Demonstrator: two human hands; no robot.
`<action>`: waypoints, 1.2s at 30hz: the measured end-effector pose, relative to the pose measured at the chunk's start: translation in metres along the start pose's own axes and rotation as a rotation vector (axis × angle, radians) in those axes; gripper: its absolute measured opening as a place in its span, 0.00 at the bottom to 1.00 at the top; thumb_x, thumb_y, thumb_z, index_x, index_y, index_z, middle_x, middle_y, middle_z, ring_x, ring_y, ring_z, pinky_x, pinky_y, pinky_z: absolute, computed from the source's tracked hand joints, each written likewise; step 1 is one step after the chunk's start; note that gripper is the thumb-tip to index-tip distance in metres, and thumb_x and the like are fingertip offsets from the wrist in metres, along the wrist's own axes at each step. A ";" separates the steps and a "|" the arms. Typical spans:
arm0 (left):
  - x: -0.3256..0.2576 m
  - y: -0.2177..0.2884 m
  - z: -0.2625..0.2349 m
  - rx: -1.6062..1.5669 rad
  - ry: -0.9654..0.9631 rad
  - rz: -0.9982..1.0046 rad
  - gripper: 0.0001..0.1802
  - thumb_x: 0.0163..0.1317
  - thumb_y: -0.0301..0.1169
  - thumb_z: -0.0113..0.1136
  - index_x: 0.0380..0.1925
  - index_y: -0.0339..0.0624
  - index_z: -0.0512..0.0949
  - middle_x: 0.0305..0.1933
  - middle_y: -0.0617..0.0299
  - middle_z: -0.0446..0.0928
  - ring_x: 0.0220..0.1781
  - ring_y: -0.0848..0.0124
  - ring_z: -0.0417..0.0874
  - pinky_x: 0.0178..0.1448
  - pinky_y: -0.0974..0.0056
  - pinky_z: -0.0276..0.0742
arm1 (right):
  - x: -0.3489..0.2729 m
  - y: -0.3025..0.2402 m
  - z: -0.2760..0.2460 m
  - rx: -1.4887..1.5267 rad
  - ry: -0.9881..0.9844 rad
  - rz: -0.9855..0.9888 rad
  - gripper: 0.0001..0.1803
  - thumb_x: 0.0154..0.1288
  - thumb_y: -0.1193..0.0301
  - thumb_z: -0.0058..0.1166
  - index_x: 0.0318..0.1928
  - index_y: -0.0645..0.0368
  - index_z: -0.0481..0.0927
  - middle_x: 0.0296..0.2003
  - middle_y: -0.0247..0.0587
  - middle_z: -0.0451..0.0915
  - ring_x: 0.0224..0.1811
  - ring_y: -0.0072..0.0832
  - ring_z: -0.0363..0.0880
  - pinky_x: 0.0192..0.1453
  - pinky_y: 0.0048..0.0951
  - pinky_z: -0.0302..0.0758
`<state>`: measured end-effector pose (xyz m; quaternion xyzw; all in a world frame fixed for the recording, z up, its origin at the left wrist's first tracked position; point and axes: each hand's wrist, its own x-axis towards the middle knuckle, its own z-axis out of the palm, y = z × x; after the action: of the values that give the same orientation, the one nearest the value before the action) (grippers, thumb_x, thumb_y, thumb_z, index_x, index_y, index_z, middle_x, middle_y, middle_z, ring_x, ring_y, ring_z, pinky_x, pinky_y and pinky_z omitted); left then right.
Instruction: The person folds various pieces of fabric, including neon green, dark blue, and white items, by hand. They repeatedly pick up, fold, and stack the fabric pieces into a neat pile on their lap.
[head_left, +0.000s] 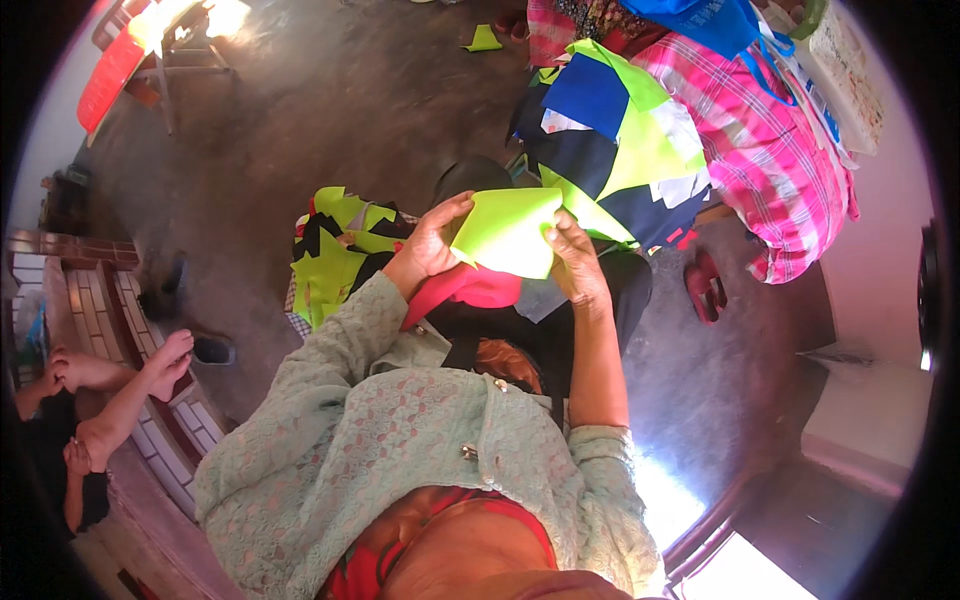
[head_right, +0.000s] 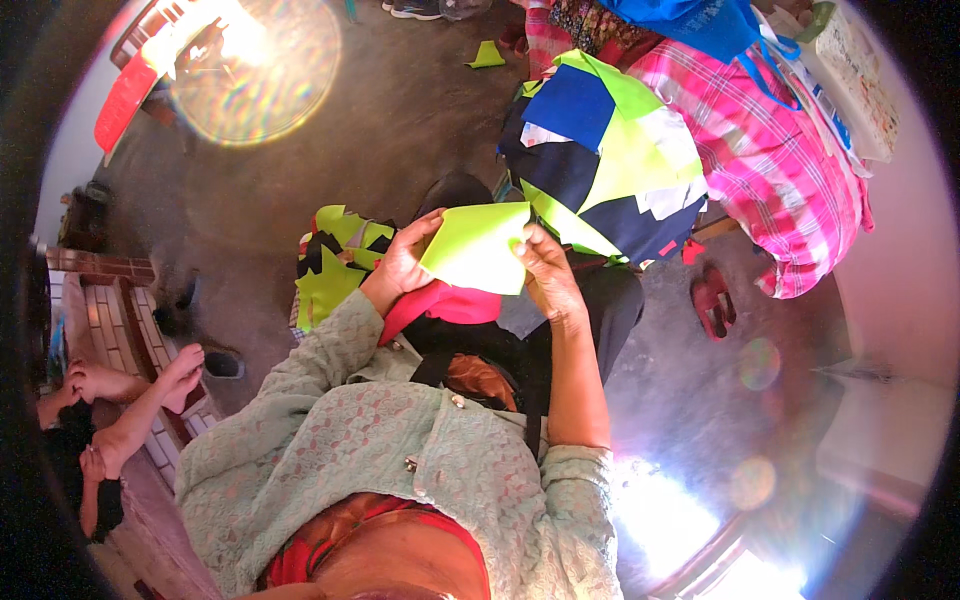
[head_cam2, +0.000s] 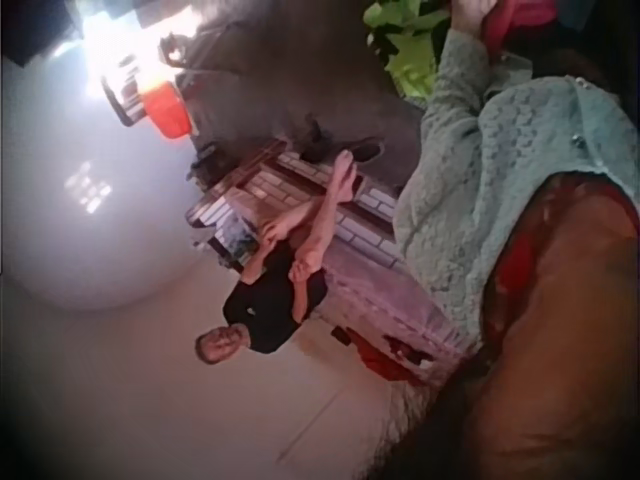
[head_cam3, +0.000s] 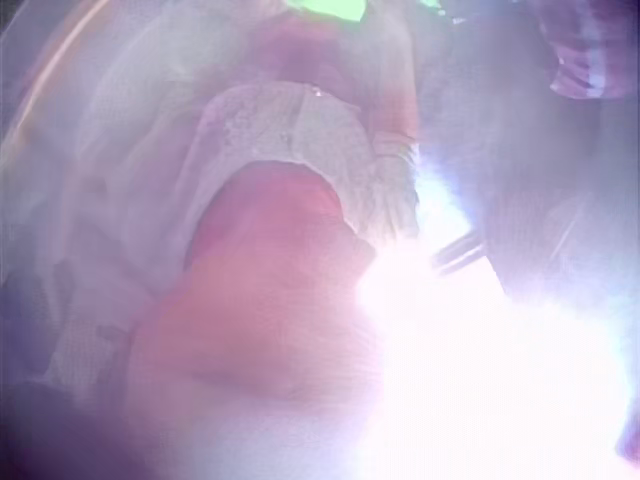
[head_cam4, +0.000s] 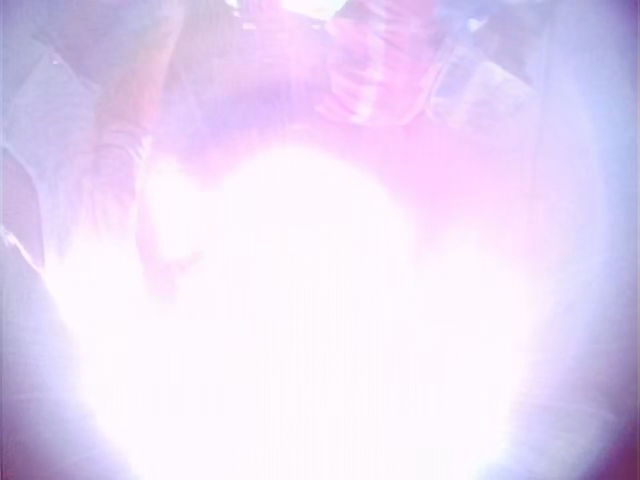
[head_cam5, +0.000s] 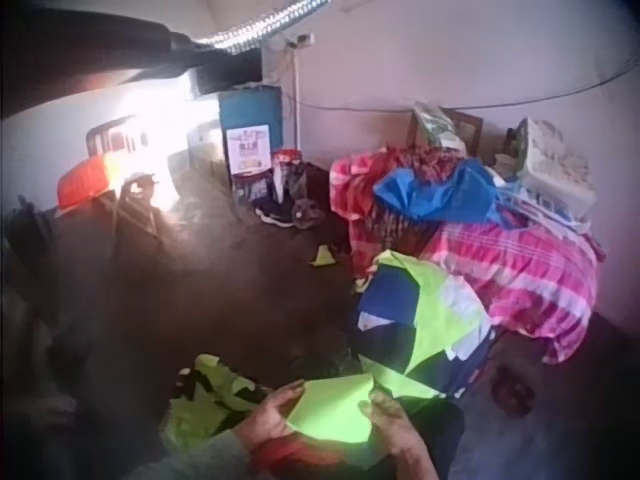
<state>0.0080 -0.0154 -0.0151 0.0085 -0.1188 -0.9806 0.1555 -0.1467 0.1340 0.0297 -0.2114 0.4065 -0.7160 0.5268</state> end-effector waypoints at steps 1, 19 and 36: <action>0.001 0.000 -0.002 0.011 0.017 0.003 0.13 0.63 0.28 0.50 0.46 0.36 0.72 0.45 0.57 0.77 0.47 0.67 0.79 0.51 0.62 0.76 | 0.002 -0.007 -0.001 -0.024 -0.025 -0.032 0.06 0.63 0.71 0.55 0.38 0.56 0.73 0.35 0.28 0.77 0.41 0.19 0.73 0.50 0.22 0.67; 0.002 0.003 0.017 0.278 -0.053 -0.007 0.14 0.68 0.43 0.42 0.41 0.46 0.70 0.57 0.46 0.69 0.57 0.55 0.71 0.56 0.50 0.71 | 0.049 -0.147 -0.080 -0.677 0.367 -0.421 0.23 0.63 0.77 0.50 0.60 0.64 0.68 0.39 0.37 0.78 0.39 0.20 0.75 0.47 0.21 0.71; 0.002 0.005 0.016 0.317 -0.034 -0.028 0.14 0.69 0.42 0.42 0.41 0.45 0.70 0.56 0.46 0.70 0.57 0.56 0.72 0.56 0.50 0.71 | 0.038 -0.120 -0.075 -1.425 0.759 -0.641 0.21 0.59 0.77 0.52 0.54 0.50 0.75 0.18 0.41 0.67 0.19 0.25 0.64 0.28 0.28 0.66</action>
<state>0.0066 -0.0167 0.0012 0.0180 -0.2745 -0.9517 0.1366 -0.2851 0.1394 0.0780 -0.3419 0.8272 -0.4266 -0.1294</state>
